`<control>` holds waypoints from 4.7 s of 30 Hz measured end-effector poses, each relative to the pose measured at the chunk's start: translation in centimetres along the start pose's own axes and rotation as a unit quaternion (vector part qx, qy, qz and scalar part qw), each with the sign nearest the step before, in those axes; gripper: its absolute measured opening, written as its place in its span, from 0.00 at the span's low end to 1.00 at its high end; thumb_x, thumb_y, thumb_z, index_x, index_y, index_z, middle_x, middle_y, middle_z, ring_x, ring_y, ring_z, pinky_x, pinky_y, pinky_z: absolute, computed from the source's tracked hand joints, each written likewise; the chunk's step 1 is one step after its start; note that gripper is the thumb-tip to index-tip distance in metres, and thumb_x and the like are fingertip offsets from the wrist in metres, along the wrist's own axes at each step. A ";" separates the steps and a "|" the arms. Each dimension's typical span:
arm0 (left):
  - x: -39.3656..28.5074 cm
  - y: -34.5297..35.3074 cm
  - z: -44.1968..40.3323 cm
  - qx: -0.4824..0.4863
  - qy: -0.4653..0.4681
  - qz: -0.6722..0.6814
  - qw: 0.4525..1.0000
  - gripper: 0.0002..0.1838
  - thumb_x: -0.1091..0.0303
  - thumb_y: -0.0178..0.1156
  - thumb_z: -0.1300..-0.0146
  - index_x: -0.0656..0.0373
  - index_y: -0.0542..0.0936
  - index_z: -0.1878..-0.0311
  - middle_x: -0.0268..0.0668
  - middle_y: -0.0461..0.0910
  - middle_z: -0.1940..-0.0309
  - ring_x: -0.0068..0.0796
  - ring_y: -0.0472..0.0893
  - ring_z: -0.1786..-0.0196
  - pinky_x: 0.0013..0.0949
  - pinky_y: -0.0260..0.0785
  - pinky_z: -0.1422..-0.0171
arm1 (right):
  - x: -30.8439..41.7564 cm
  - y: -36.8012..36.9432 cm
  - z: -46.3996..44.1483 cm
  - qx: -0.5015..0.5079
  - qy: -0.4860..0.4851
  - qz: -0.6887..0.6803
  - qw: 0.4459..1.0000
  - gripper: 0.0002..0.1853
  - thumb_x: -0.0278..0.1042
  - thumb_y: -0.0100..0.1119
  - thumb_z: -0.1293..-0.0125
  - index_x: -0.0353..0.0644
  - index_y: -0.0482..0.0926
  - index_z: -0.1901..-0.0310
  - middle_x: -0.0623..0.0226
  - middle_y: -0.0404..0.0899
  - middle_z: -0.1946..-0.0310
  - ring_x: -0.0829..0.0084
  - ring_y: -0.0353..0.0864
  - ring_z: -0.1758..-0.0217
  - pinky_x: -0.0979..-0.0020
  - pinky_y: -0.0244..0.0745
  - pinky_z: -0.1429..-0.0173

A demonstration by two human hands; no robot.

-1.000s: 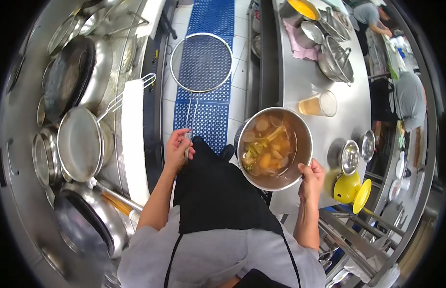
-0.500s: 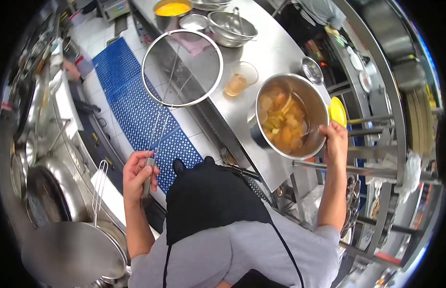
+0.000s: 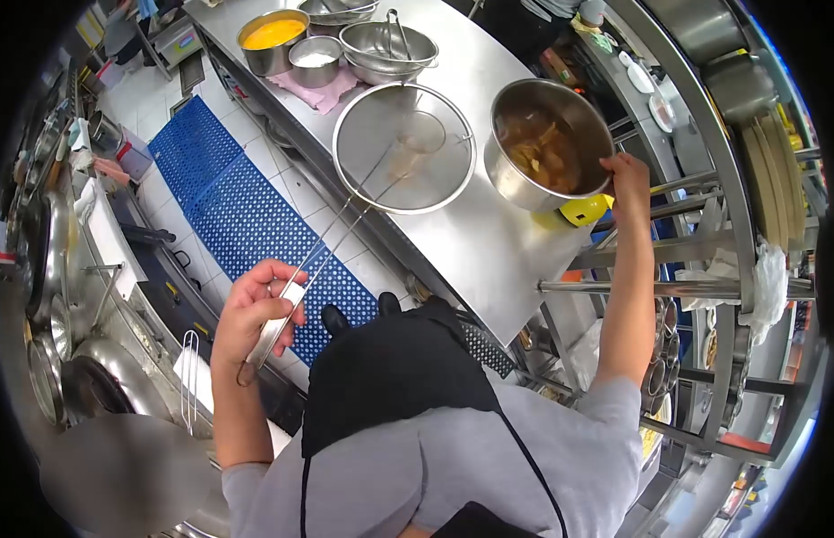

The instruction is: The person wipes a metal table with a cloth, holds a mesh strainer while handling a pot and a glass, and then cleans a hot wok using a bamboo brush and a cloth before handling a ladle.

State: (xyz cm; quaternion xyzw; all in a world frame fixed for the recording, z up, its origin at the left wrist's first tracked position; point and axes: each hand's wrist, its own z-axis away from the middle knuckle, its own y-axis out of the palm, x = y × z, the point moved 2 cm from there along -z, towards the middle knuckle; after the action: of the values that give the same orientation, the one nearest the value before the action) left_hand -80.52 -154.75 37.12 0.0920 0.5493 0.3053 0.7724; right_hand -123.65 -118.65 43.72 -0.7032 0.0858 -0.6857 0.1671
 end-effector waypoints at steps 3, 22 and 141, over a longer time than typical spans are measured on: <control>-1.4 0.6 -0.8 0.010 -0.017 -0.013 1.000 0.18 0.78 0.55 0.42 0.70 0.75 0.47 0.45 0.82 0.75 0.23 0.77 0.87 0.22 0.66 0.88 | 1.0 0.7 -1.1 0.000 -0.012 0.011 1.000 0.06 0.27 0.60 0.42 0.32 0.80 0.71 0.66 0.78 0.77 0.75 0.76 0.81 0.72 0.76 0.80; -6.2 -0.7 -5.3 0.054 -0.051 -0.068 0.995 0.16 0.79 0.54 0.43 0.67 0.77 0.50 0.43 0.82 0.76 0.23 0.79 0.86 0.21 0.67 0.88 | 4.7 5.1 -7.6 0.063 -0.082 0.191 0.976 0.08 0.31 0.63 0.46 0.33 0.82 0.72 0.62 0.81 0.79 0.71 0.83 0.79 0.70 0.80 0.74; -4.1 -2.6 -4.1 0.113 0.003 0.047 0.992 0.16 0.81 0.55 0.44 0.71 0.74 0.50 0.45 0.81 0.77 0.23 0.78 0.87 0.21 0.68 0.89 | 10.4 8.9 -6.7 0.142 -0.138 0.265 0.944 0.06 0.31 0.57 0.43 0.39 0.78 0.73 0.65 0.79 0.77 0.71 0.81 0.78 0.69 0.80 0.72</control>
State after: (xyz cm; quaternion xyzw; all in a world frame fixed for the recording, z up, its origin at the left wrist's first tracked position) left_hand -84.16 -159.93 37.56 0.2039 0.5775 0.2771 0.7404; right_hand -128.90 -131.33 50.39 -0.7116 0.1463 -0.5183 0.4512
